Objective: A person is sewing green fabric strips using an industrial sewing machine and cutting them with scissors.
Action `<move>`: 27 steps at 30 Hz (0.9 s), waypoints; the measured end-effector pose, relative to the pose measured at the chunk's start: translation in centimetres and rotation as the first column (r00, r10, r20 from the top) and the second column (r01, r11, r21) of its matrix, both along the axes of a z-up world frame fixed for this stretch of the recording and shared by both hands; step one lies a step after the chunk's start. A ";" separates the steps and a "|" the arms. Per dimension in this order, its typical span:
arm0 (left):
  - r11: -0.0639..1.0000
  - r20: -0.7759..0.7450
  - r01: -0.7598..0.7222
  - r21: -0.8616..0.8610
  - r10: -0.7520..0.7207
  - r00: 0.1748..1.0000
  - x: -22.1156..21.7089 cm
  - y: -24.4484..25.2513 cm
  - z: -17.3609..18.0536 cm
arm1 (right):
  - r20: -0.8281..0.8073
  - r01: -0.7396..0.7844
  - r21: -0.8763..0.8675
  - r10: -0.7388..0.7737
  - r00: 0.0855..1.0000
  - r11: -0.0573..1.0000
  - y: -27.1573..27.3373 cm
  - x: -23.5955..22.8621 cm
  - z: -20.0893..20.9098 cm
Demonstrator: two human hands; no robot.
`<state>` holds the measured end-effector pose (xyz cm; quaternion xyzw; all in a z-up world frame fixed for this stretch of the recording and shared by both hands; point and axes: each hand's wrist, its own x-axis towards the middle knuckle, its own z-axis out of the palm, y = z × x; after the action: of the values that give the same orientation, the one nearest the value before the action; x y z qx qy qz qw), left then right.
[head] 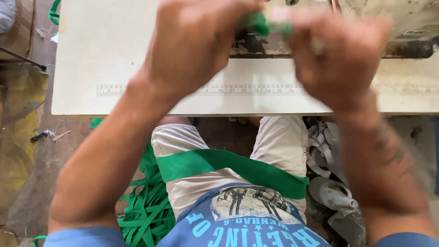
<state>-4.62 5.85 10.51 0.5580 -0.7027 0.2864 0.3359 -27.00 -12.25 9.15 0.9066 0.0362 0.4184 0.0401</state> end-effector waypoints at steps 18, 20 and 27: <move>0.776 -0.332 0.124 0.618 0.115 0.936 6.8 -11.0 -9.0 | -0.106 -0.165 0.347 0.214 0.971 0.923 8.9 -4.4 -10.5; 0.459 -0.216 0.074 0.885 0.266 0.939 7.3 -11.7 -7.2 | -0.133 -0.165 0.377 0.230 0.964 0.911 8.7 -3.8 -10.1; 0.393 -0.017 -0.101 0.914 0.286 0.958 10.0 -14.0 -7.7 | -0.195 -0.131 0.382 0.219 0.956 0.915 5.9 -1.9 -9.0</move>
<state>5.43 -8.14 2.80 0.7505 -0.6439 -0.1490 0.0052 -28.92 -6.32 0.17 0.9341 0.0438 0.3102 -0.1715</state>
